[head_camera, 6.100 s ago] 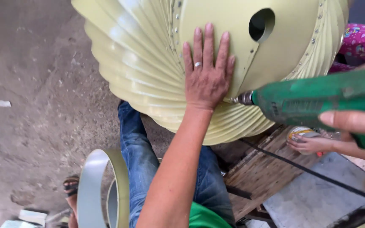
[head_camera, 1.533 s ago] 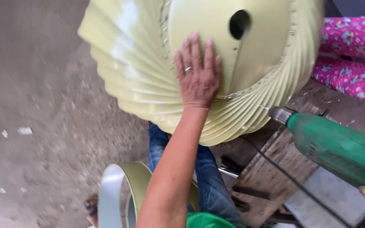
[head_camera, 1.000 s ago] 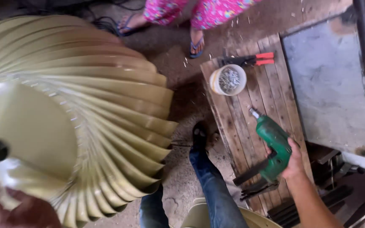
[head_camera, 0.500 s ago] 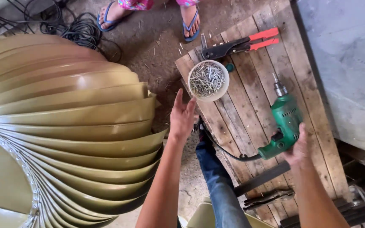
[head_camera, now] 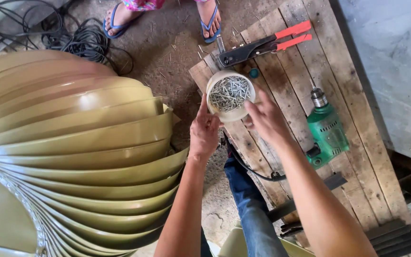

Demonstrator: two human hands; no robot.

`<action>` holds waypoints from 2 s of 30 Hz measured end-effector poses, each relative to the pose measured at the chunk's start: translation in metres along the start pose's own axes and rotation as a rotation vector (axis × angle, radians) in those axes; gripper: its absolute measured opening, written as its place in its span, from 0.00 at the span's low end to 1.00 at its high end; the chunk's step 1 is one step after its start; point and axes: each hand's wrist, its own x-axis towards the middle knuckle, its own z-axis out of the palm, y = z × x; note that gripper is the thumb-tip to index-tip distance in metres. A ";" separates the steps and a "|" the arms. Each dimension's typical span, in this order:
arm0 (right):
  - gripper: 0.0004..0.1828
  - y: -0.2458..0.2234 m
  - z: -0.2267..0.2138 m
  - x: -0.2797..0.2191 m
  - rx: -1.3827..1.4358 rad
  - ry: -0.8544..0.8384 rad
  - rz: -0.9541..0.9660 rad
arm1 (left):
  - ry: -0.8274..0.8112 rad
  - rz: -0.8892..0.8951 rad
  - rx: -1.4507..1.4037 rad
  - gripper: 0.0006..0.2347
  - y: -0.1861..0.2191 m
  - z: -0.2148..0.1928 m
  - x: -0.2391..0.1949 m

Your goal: Assembling a metal roof turbine ventilator by drilling holes and riveting metal fins to a central cone.

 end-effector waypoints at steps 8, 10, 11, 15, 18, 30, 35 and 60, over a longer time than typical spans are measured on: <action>0.25 0.051 0.008 0.014 0.109 -0.054 -0.134 | -0.030 0.066 0.118 0.27 0.003 0.011 -0.019; 0.21 0.083 0.010 0.010 0.386 -0.082 -0.102 | -0.069 0.077 0.145 0.24 0.002 0.011 -0.022; 0.21 0.081 0.010 0.006 0.385 -0.077 -0.089 | -0.078 0.067 0.142 0.24 0.007 0.011 -0.023; 0.21 0.063 0.014 -0.003 0.330 -0.041 -0.034 | -0.085 -0.042 0.169 0.23 0.004 0.008 -0.019; 0.25 0.060 0.013 -0.008 0.246 0.029 0.063 | -0.050 -0.025 0.013 0.24 -0.007 0.012 -0.024; 0.15 0.003 0.005 0.004 -0.973 0.072 -0.810 | 0.028 -0.240 -0.032 0.25 0.006 0.036 -0.052; 0.12 0.000 -0.002 0.008 -1.152 0.030 -0.719 | 0.083 -0.236 -0.043 0.25 -0.001 0.041 -0.057; 0.40 -0.003 -0.009 0.024 -0.954 0.015 -0.504 | -0.067 -0.354 -0.300 0.33 0.014 0.051 -0.048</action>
